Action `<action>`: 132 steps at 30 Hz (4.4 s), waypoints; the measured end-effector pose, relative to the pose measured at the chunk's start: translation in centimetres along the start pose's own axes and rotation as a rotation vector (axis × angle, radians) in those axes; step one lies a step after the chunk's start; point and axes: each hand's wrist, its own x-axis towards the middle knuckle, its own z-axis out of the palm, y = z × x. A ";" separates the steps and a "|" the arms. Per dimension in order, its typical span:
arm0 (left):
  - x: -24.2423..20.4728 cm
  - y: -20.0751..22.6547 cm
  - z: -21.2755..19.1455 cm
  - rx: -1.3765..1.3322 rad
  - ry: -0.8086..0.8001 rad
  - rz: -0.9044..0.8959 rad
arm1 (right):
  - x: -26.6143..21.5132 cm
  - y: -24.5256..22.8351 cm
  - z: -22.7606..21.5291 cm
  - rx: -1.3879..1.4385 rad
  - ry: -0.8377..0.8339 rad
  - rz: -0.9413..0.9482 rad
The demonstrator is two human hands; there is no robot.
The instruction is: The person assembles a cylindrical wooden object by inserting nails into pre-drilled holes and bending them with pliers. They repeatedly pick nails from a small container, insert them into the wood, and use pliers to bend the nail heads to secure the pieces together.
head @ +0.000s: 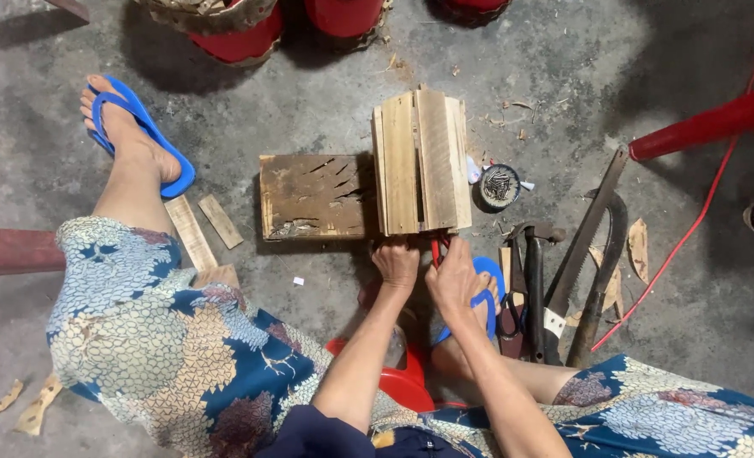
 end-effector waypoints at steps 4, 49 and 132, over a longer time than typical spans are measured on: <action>0.2 0.1 -0.7 0.012 -0.001 0.007 | -0.2 1.3 1.3 -0.049 -0.005 0.043; 3.7 3.8 -9.6 -0.210 0.022 0.097 | -0.2 -1.6 -0.7 0.103 0.090 0.007; 27.5 -0.1 2.8 -0.674 -0.809 -0.694 | 0.8 -4.3 -9.0 1.802 -0.311 0.909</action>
